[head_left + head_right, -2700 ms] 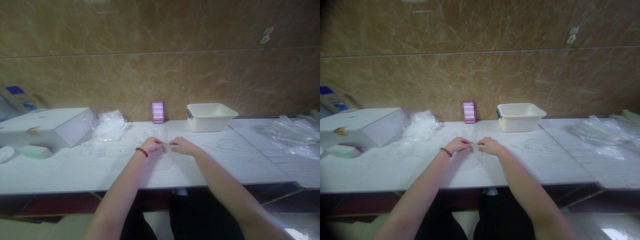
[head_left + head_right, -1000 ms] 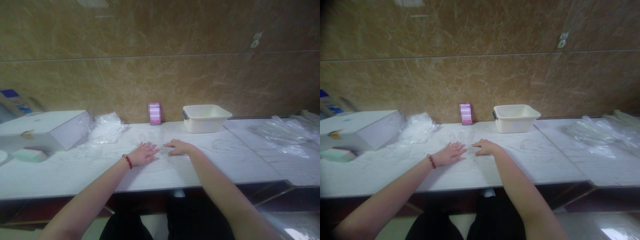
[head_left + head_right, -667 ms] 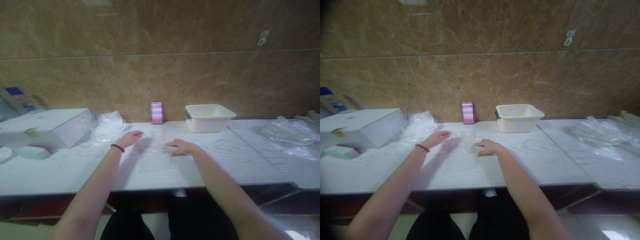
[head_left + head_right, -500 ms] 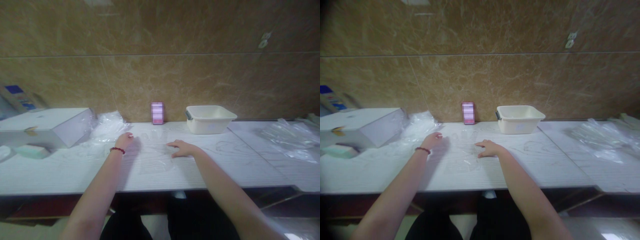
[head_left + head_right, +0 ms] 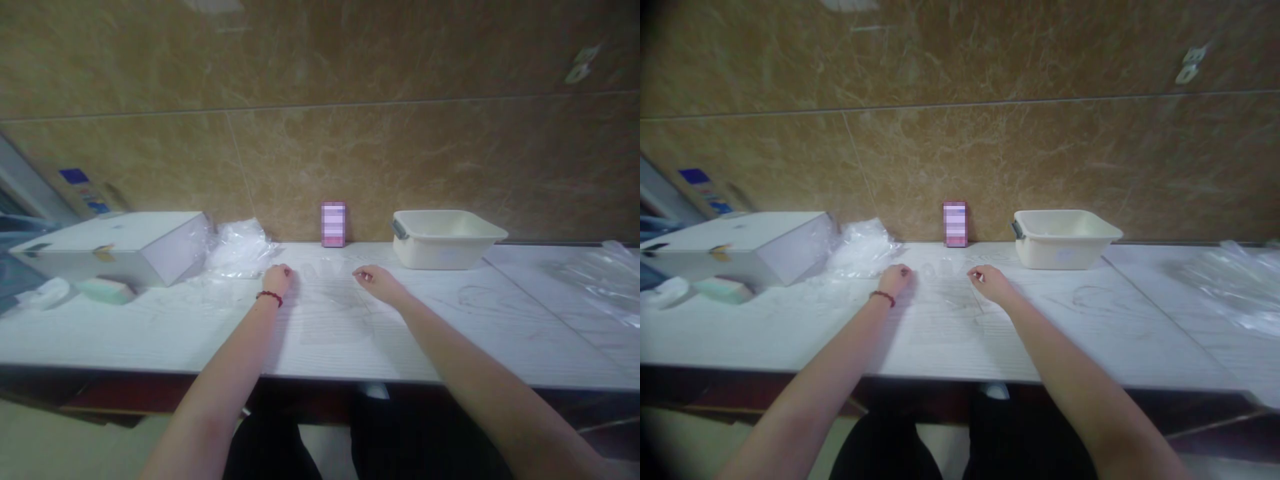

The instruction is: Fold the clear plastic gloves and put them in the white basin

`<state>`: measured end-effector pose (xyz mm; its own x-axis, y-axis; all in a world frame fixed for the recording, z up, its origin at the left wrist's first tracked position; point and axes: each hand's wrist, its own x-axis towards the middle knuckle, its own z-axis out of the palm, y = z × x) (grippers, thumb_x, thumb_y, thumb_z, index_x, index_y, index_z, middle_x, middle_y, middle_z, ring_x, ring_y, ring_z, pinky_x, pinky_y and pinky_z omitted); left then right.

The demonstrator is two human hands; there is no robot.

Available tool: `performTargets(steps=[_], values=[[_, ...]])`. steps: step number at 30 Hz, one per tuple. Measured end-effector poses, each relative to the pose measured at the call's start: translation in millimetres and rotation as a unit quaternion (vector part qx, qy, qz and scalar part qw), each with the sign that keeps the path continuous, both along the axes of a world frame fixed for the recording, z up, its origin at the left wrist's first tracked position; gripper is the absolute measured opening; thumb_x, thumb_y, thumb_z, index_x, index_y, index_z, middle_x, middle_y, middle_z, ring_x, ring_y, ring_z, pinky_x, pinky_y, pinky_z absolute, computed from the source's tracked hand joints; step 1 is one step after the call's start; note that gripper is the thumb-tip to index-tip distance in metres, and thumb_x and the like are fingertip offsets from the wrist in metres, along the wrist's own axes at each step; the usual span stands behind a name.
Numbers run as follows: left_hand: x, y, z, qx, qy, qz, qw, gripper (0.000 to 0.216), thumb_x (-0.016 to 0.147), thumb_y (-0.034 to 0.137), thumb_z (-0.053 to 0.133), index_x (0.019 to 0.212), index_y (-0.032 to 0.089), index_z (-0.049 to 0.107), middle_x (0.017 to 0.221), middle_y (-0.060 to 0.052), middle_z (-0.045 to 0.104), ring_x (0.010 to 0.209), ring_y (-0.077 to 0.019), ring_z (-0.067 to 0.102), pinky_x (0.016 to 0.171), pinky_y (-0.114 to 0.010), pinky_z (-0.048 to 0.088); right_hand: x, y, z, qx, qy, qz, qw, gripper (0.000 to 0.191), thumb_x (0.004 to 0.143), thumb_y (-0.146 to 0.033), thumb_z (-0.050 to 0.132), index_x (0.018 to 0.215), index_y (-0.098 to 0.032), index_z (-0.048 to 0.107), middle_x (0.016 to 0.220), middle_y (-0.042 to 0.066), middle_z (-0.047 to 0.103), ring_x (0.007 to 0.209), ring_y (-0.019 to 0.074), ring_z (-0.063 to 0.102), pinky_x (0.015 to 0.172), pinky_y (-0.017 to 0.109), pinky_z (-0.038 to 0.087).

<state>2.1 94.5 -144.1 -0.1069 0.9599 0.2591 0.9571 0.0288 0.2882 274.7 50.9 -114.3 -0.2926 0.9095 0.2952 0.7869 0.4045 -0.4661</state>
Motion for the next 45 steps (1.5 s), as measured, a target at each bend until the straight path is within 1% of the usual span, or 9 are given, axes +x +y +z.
performTargets(steps=[7, 15, 21, 25, 28, 33, 36, 41, 45], values=[[-1, 9, -4.5, 0.042, -0.164, -0.058, 0.984, 0.017, 0.078, 0.022, 0.032, 0.081, 0.017, 0.048, 0.073, -0.004, 0.061, 0.070, -0.0141, 0.055, 0.065, -0.025, 0.040, -77, 34, 21.8, -0.021, -0.020, 0.076, 0.997, 0.023, 0.072, -0.024, 0.045, 0.091, -0.018, 0.058, 0.082, 0.002, 0.060, 0.072, 0.0100, 0.052, 0.065, 0.019, 0.038], [-17, 15, -9.3, 0.042, -0.284, 0.013, 0.958, 0.025, 0.081, 0.030, 0.026, 0.089, 0.016, 0.044, 0.075, -0.005, 0.059, 0.070, -0.0146, 0.056, 0.066, -0.028, 0.041, -148, 79, 7.7, -0.055, -0.165, 0.167, 0.971, 0.035, 0.067, -0.024, 0.049, 0.101, -0.018, 0.056, 0.096, 0.005, 0.059, 0.083, 0.0150, 0.053, 0.070, 0.021, 0.038], [-19, 13, -5.8, 0.045, -0.298, 0.035, 0.953, 0.026, 0.083, 0.028, 0.021, 0.092, 0.015, 0.041, 0.078, -0.005, 0.058, 0.066, -0.0125, 0.056, 0.060, -0.025, 0.042, -169, 89, 2.0, -0.040, -0.222, 0.212, 0.951, 0.025, 0.064, -0.026, 0.053, 0.086, -0.020, 0.063, 0.083, 0.004, 0.062, 0.074, 0.0165, 0.054, 0.061, 0.021, 0.036], [-23, 10, -0.9, 0.043, -0.261, 0.054, 0.963, 0.027, 0.083, 0.026, 0.018, 0.093, 0.015, 0.040, 0.078, -0.007, 0.058, 0.067, -0.0143, 0.056, 0.060, -0.027, 0.041, -176, 92, -3.1, -0.036, -0.198, 0.189, 0.961, 0.020, 0.065, -0.023, 0.053, 0.081, -0.018, 0.064, 0.080, 0.005, 0.062, 0.074, 0.0155, 0.054, 0.060, 0.021, 0.036], [-26, 6, 3.4, 0.032, -0.229, 0.044, 0.972, 0.022, 0.080, 0.030, 0.028, 0.087, 0.016, 0.044, 0.079, -0.007, 0.058, 0.073, -0.0170, 0.055, 0.062, -0.028, 0.039, -176, 91, -6.2, -0.031, -0.185, 0.176, 0.966, 0.017, 0.068, -0.022, 0.050, 0.076, -0.015, 0.064, 0.079, 0.006, 0.061, 0.073, 0.0150, 0.054, 0.061, 0.021, 0.036], [-27, -7, 8.3, -0.063, -0.109, -0.059, 0.990, 0.043, 0.061, 0.056, 0.046, 0.080, 0.016, 0.048, 0.073, -0.006, 0.058, 0.067, -0.0203, 0.055, 0.056, -0.027, 0.038, -162, 82, -2.0, -0.018, -0.150, 0.167, 0.974, 0.018, 0.073, -0.020, 0.045, 0.083, -0.016, 0.059, 0.085, 0.005, 0.059, 0.076, 0.0123, 0.052, 0.063, 0.020, 0.035], [-24, -14, 8.9, -0.096, -0.051, -0.096, 0.989, 0.053, 0.051, 0.062, 0.050, 0.080, 0.016, 0.051, 0.078, -0.008, 0.059, 0.070, -0.0215, 0.055, 0.055, -0.027, 0.037, -150, 75, 4.5, -0.018, -0.114, 0.169, 0.979, 0.018, 0.075, -0.023, 0.043, 0.087, -0.016, 0.055, 0.084, 0.004, 0.059, 0.074, 0.0103, 0.051, 0.063, 0.019, 0.035], [-15, -17, 8.4, -0.081, -0.001, -0.162, 0.983, 0.044, 0.054, 0.055, 0.052, 0.075, 0.017, 0.053, 0.078, -0.007, 0.058, 0.071, -0.0205, 0.054, 0.058, -0.027, 0.037, -127, 61, 11.3, -0.005, -0.003, 0.187, 0.982, 0.012, 0.072, -0.021, 0.049, 0.080, -0.014, 0.052, 0.077, 0.002, 0.057, 0.070, 0.0085, 0.050, 0.064, 0.019, 0.036], [-8, -19, 8.8, -0.078, -0.006, -0.212, 0.974, 0.031, 0.057, 0.044, 0.053, 0.072, 0.017, 0.054, 0.073, -0.004, 0.058, 0.067, -0.0174, 0.052, 0.057, -0.025, 0.037, -109, 50, 5.8, 0.025, 0.051, 0.193, 0.979, 0.018, 0.070, -0.017, 0.049, 0.087, -0.014, 0.050, 0.076, 0.001, 0.056, 0.070, 0.0079, 0.050, 0.065, 0.019, 0.036]])
